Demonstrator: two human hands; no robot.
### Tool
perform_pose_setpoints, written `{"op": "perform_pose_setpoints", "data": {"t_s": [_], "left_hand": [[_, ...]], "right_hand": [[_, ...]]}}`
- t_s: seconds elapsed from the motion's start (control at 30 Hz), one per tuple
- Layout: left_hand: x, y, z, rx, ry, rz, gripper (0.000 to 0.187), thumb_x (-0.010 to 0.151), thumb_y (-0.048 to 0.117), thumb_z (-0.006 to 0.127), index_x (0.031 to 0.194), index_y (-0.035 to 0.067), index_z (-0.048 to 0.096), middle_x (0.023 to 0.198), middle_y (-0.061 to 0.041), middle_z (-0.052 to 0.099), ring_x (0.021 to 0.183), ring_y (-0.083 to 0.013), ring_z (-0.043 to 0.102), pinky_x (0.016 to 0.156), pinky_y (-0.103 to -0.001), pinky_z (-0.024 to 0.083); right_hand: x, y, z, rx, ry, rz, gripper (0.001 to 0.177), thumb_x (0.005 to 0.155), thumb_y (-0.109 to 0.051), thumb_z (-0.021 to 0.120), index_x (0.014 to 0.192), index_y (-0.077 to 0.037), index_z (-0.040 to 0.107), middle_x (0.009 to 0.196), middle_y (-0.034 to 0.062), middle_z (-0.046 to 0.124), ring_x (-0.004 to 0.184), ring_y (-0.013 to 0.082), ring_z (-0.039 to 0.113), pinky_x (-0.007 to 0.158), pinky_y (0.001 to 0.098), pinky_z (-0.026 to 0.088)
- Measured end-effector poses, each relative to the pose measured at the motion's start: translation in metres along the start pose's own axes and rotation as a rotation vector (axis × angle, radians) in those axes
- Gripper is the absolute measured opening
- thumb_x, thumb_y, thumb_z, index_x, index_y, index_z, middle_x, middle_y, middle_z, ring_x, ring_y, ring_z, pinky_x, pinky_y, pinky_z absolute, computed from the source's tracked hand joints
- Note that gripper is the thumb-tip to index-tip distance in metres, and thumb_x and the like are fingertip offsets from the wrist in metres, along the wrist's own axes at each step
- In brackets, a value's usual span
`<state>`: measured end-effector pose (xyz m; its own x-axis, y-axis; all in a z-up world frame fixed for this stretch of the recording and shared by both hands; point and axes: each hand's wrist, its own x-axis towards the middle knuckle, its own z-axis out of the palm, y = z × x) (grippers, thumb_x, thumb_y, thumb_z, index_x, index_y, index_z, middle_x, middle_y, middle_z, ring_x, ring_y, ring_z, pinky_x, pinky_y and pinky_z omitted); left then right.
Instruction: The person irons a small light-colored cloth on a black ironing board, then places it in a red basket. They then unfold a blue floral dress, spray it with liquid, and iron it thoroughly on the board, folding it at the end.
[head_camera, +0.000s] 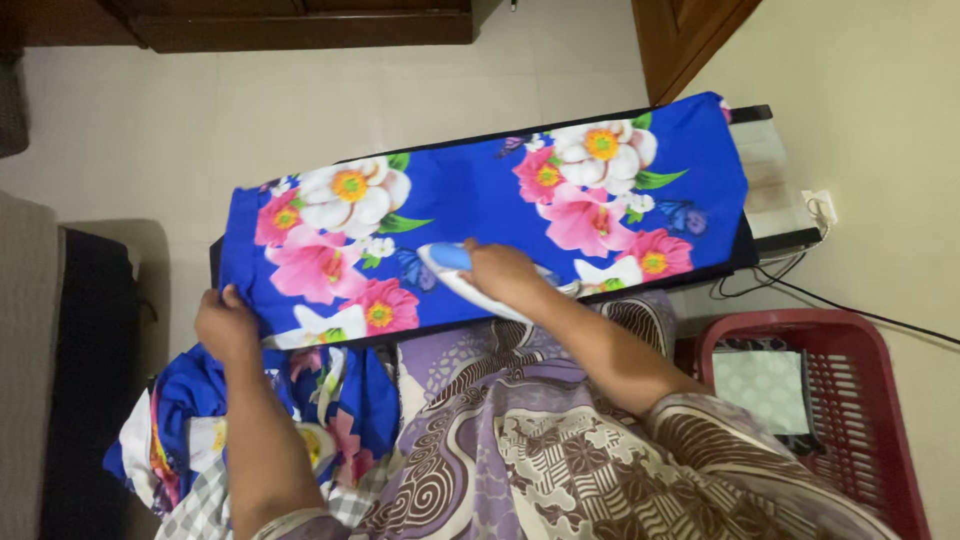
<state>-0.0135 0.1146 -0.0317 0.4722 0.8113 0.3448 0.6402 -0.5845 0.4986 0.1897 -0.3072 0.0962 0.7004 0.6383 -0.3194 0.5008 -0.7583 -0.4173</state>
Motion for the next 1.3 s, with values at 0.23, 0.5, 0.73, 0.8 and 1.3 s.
{"op": "perform_pose_setpoints", "data": {"t_s": [0.23, 0.5, 0.73, 0.8, 1.3], "left_hand": [[0.001, -0.012, 0.004, 0.073, -0.045, -0.111, 0.03, 0.103, 0.03, 0.072, 0.1, 0.0, 0.067, 0.094, -0.029, 0.069, 0.088, -0.0506, 0.064, 0.074, -0.058, 0.049], [-0.057, 0.101, 0.049, 0.379, 0.276, 0.45, 0.075, 0.087, 0.049, 0.067, 0.138, -0.005, 0.055, 0.143, -0.027, 0.053, 0.132, -0.046, 0.049, 0.102, -0.064, 0.033], [-0.152, 0.226, 0.066, 0.009, -0.382, 0.313, 0.092, 0.099, 0.065, 0.048, 0.16, -0.001, 0.026, 0.167, -0.025, 0.022, 0.156, -0.0429, 0.015, 0.114, -0.076, 0.006], [-0.154, 0.231, 0.057, 0.016, -0.366, 0.308, 0.097, 0.097, 0.069, 0.047, 0.16, -0.002, 0.025, 0.168, -0.025, 0.02, 0.157, -0.0419, 0.014, 0.115, -0.076, 0.005], [-0.15, 0.24, 0.046, 0.077, -0.424, 0.288, 0.092, 0.095, 0.069, 0.047, 0.161, 0.008, 0.025, 0.168, -0.023, 0.017, 0.156, -0.0445, 0.012, 0.115, -0.077, 0.002]], "right_hand": [[0.004, 0.157, -0.04, 0.181, 0.129, 0.418, 0.05, 0.09, -0.028, 0.063, 0.138, -0.015, 0.057, 0.097, 0.0231, 0.075, 0.088, 0.0403, 0.076, 0.08, 0.0522, 0.057], [-0.025, 0.254, -0.108, 0.292, 0.275, 0.615, 0.044, 0.094, -0.035, 0.071, 0.119, 0.0, 0.068, 0.099, 0.0306, 0.076, 0.088, 0.0449, 0.076, 0.08, 0.0523, 0.058], [0.015, 0.114, -0.047, 0.017, -0.014, -0.258, 0.045, 0.078, -0.039, 0.077, 0.117, -0.017, 0.07, 0.105, 0.0141, 0.075, 0.096, 0.0344, 0.072, 0.085, 0.0475, 0.055], [0.017, 0.072, -0.03, -0.153, -0.059, -0.154, 0.049, 0.08, -0.044, 0.077, 0.121, -0.018, 0.067, 0.098, 0.0178, 0.074, 0.091, 0.0383, 0.071, 0.08, 0.051, 0.056], [0.146, 0.144, -0.11, -0.032, 0.212, 0.184, 0.049, 0.08, -0.045, 0.079, 0.112, -0.009, 0.071, 0.104, 0.0186, 0.074, 0.099, 0.0376, 0.07, 0.088, 0.0488, 0.054]]}}
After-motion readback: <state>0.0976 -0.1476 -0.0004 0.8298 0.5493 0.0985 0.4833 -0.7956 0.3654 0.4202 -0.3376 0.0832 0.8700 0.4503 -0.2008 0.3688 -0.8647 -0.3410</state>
